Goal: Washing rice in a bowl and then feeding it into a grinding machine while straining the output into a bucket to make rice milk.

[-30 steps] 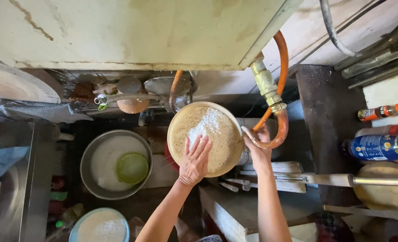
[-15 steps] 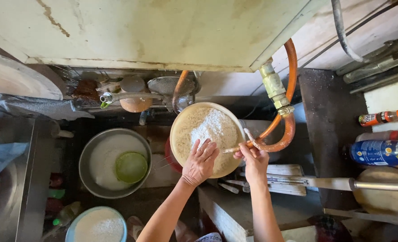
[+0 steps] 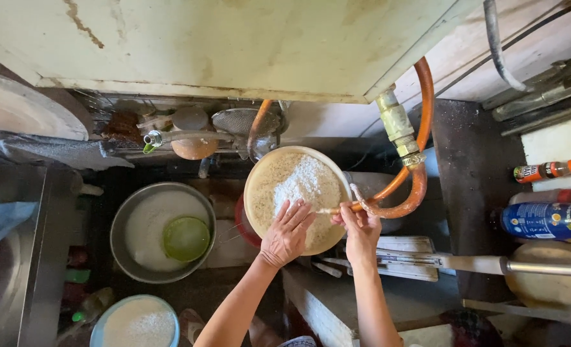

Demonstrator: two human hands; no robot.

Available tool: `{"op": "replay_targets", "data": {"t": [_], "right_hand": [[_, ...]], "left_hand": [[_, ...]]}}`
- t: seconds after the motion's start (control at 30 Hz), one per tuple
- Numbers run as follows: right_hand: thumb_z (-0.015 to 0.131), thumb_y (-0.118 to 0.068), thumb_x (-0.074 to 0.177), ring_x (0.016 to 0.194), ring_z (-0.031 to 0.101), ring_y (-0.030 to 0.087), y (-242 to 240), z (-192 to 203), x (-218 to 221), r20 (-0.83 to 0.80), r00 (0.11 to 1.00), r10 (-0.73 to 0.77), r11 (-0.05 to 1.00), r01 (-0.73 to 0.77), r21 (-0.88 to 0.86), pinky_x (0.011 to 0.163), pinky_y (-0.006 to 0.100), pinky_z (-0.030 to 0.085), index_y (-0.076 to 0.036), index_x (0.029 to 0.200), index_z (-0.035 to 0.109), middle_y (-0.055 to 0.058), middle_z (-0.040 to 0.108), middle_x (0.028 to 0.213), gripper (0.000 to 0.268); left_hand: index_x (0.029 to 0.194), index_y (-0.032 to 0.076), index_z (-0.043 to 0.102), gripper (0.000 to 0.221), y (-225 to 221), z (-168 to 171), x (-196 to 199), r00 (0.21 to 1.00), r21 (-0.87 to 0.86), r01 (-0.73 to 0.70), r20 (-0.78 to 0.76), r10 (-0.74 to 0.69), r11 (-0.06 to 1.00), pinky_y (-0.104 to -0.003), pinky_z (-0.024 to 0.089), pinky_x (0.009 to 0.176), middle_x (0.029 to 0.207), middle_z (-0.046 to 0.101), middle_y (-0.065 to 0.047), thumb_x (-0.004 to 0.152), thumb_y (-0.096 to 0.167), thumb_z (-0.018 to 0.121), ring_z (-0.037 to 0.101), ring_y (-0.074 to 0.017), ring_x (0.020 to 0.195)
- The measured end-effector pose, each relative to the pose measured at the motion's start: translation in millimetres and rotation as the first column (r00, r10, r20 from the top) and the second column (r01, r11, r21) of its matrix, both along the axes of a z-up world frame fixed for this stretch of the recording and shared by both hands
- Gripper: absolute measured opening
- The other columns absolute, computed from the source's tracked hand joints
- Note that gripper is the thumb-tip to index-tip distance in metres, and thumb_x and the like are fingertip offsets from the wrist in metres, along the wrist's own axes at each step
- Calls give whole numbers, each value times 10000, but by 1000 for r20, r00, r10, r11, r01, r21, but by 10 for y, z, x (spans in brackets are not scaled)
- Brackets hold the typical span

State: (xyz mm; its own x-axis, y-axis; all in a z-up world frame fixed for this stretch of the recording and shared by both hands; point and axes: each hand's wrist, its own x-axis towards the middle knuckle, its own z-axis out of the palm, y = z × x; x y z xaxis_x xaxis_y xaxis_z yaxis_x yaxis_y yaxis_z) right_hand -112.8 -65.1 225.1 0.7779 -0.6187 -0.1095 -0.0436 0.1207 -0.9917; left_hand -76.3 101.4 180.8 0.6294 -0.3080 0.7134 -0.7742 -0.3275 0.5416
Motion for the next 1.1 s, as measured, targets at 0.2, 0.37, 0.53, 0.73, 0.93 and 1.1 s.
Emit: {"op": "replay_targets", "data": {"t": [0.2,0.37,0.53,0.73,0.93,1.1], "right_hand": [[744,-24,867,615,698,212,-37,-93,12,30,999,-16,998,14,54,612,414,649,37,1007,640,150,675,868,185],[747,-33,867,617,693,205,-65,-218,1,44,999,-17,997,14,76,607,402,651,23,1018,626,140,688,897,201],[735,-23,877,615,695,216,-92,-242,-40,19,1000,-5,995,3,97,610,401,653,18,1048,602,145,685,919,220],[739,8,851,594,702,258,-59,-194,-106,42,999,31,981,-38,190,579,445,656,30,1055,589,183,688,887,254],[738,13,842,575,704,281,-89,-102,-139,0,998,67,975,-66,213,553,449,653,26,1060,576,203,675,864,272],[754,14,823,545,702,291,-62,43,-128,-46,993,111,979,-101,177,532,460,647,49,1007,586,210,669,799,252]], "left_hand": [[1118,45,629,274,-4,-74,0,998,1,26,-51,-26,1000,-540,387,1139,1242,664,-167,872,91,515,606,-353,1255],[1016,75,553,171,35,-114,-3,996,7,56,-67,-55,998,-531,396,1137,1155,643,-140,853,84,502,626,-351,1217],[1229,32,553,359,91,32,14,991,-11,72,-113,-73,997,-504,367,1142,1312,593,-202,894,98,442,573,-358,1295],[1513,-64,336,635,96,79,46,977,17,129,-174,-124,991,-486,281,1176,1575,348,-265,906,100,428,349,-432,1442],[1490,-62,383,633,80,40,48,980,14,137,-149,-133,990,-513,282,1172,1584,313,-289,870,33,466,297,-488,1448],[1536,15,361,642,50,-52,48,979,41,136,-157,-128,990,-509,255,1183,1623,277,-223,895,42,388,265,-450,1477]]}}
